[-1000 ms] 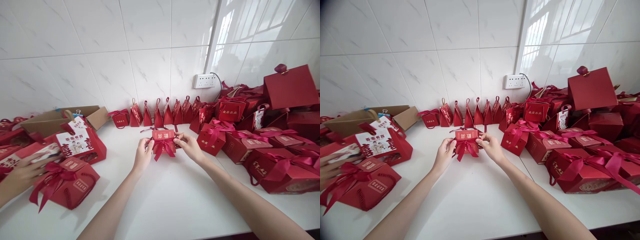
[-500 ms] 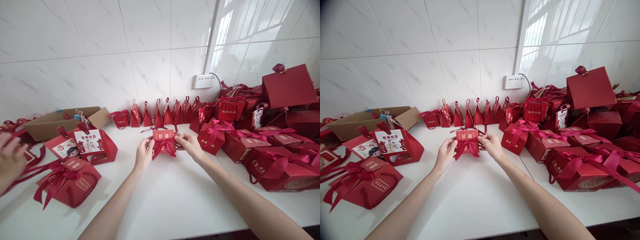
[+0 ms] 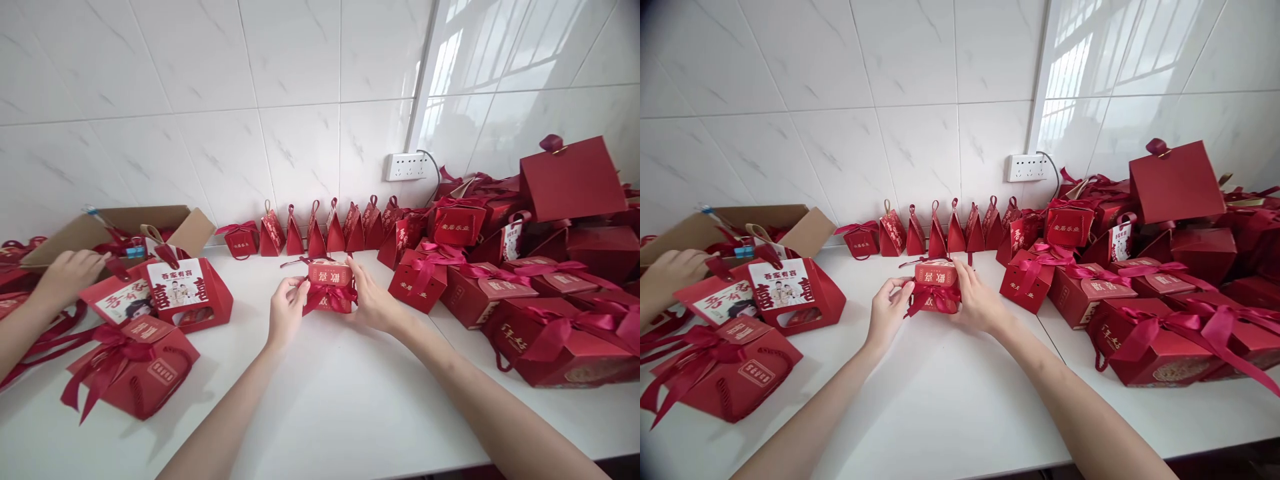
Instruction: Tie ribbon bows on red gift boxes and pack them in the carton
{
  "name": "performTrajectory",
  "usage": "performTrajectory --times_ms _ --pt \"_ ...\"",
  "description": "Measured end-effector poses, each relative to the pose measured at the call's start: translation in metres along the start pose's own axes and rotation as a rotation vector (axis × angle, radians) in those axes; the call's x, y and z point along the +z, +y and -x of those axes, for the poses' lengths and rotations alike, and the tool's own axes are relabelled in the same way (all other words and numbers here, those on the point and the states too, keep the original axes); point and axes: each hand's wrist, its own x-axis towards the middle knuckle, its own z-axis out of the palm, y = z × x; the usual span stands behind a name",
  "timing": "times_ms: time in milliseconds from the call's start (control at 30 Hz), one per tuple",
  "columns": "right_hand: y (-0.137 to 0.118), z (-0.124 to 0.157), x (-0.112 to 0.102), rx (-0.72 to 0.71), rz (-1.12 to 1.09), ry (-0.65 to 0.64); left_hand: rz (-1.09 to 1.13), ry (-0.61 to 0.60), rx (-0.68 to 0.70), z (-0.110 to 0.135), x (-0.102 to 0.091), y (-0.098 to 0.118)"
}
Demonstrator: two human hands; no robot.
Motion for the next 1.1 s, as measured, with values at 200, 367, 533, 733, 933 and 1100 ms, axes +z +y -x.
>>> performTrajectory --times_ms 200,367,533,733,933,1100 --pt "-0.008 0.001 0.001 -0.068 -0.100 0.165 -0.476 0.193 0.878 0.023 0.009 0.008" --pt "-0.016 0.004 0.000 -0.129 -0.191 0.203 -0.535 0.144 1.102 0.030 0.008 0.013" --pt "-0.017 0.004 0.002 -0.121 -0.182 0.222 -0.451 0.091 1.061 0.027 0.003 0.015" --pt "-0.011 0.003 0.000 -0.059 -0.076 0.244 -0.242 0.279 0.468 0.006 -0.004 0.008" --pt "-0.020 -0.001 -0.016 0.137 -0.415 0.245 -0.152 0.365 -0.103 -0.024 -0.023 -0.023" --pt "-0.041 0.013 -0.048 0.537 -1.489 -0.068 -0.162 0.284 -0.127 -0.029 -0.029 -0.031"
